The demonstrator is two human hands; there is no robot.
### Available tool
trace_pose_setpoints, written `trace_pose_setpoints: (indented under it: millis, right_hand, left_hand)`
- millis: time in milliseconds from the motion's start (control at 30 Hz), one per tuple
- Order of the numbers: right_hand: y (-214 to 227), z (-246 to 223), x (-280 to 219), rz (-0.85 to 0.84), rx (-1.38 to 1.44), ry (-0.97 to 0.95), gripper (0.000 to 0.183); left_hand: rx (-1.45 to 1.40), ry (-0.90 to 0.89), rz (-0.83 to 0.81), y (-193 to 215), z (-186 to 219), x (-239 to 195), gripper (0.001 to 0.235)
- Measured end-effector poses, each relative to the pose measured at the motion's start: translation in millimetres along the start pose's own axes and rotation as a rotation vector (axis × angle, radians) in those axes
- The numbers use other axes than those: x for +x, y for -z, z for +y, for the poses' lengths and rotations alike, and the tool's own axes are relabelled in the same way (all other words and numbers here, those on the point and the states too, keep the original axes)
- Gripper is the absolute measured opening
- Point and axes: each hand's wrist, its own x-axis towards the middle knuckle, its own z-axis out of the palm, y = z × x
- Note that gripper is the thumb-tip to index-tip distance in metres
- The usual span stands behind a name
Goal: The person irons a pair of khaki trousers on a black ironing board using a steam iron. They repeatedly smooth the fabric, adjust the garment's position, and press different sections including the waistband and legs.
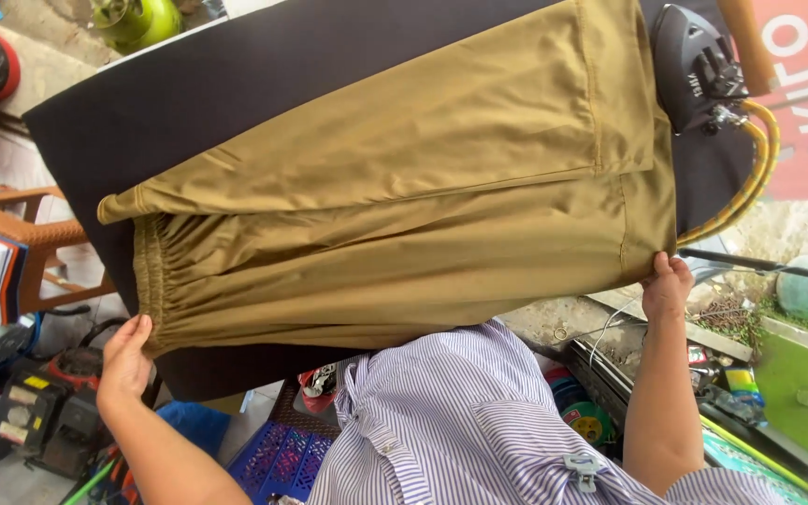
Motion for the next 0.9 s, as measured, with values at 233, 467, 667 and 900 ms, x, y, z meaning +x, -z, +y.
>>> trace_pose_setpoints:
  millis: [233,467,667,900]
  right_hand:
    - [-13.1,-34.1,-10.5,0.210,-0.852,0.303,0.012]
    - [-122.8,-118.4,-69.0,0.204,-1.194,1.135,0.044]
    - [-196.6,-134.5,-9.3,-0.055,-1.454,1.550,0.055]
    - [-238.5,-255.5,49.7,0.073,-1.325,1.755,0.053]
  left_hand:
    - [0.260,0.119,0.107,-24.6,19.0,7.9,0.042]
    - [0.406,-0.318,0.532,-105.1,9.8,67.6,0.030]
    - [-0.536,0.019,0.302,-216.6,82.3,62.8,0.082]
    - [-0.252,0.038,0.516,-235.8,113.4,128.3,0.043]
